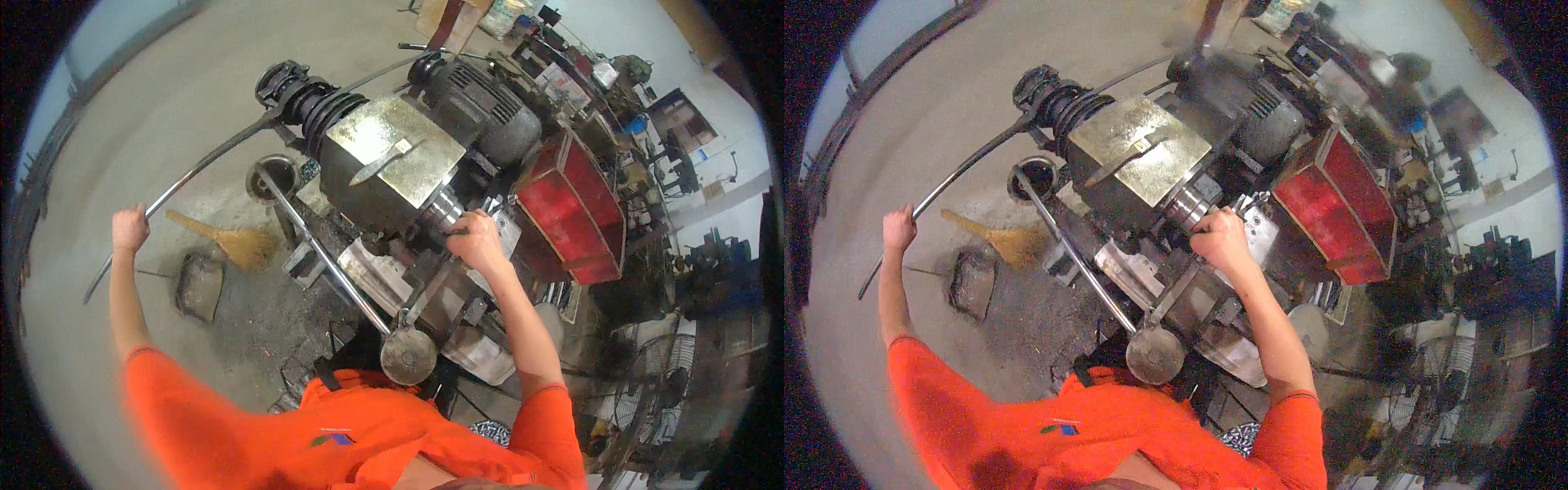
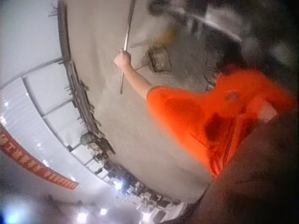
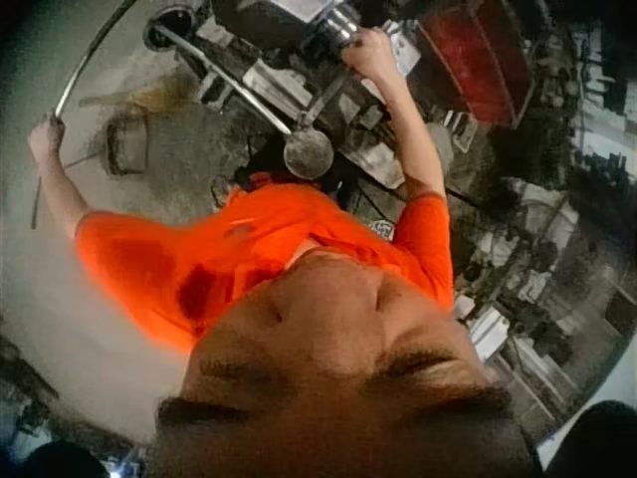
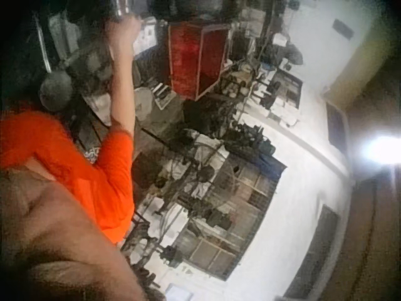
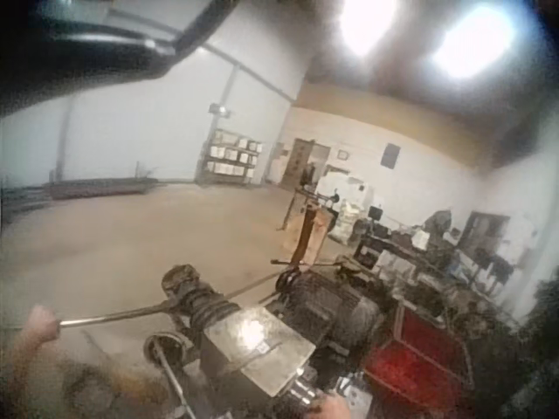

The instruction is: The person operates a metal forming machine, repeatedly inserting small cylindrical metal pieces into the machine's chuck, pulling a lever to activate the forming cycle, and then removing the finished pieces. The finished pieces are placed into a nearby container.

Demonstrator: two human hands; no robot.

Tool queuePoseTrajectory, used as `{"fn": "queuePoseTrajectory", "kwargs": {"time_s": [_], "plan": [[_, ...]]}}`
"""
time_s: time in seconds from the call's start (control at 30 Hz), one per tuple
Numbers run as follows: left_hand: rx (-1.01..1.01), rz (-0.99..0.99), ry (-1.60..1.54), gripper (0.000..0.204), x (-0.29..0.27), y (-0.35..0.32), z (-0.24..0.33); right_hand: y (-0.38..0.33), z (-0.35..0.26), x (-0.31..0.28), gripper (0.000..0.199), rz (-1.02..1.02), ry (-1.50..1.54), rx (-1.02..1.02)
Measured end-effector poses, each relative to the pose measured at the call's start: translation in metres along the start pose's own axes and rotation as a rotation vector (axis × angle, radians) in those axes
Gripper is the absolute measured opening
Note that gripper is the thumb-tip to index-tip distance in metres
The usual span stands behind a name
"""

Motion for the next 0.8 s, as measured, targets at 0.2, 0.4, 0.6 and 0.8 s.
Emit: {"fn": "queuePoseTrajectory", "kwargs": {"time_s": [0.2, 0.4, 0.6, 0.8], "plan": [[-0.241, -0.226, 0.045, 0.014, 0.001, 0.018, 0.005, -0.006, 0.004, -0.001, 0.023, -0.004, -0.021, -0.046], [-0.248, 0.547, -0.472, 0.028, -0.043, 0.024, 0.111, -0.063, 0.001, -0.031, 0.036, 0.282, 0.153, -0.104], [-0.093, -0.504, -0.951, 0.037, 0.054, -0.022, 0.314, -0.191, 0.033, -0.077, 0.038, 0.362, 0.156, 0.256], [0.435, -0.624, -0.130, 0.039, 0.067, 0.003, 0.325, -0.328, 0.076, -0.080, 0.034, 0.341, 0.158, 0.636]]}}
Point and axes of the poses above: each hand's wrist, its own y-axis towards the middle knuckle, its own x-axis out of the palm, z = x × y, the point moved 1 cm from there along y, towards the middle knuckle, and after that the axes turned 4 degrees about y, right-handed, at the moved point
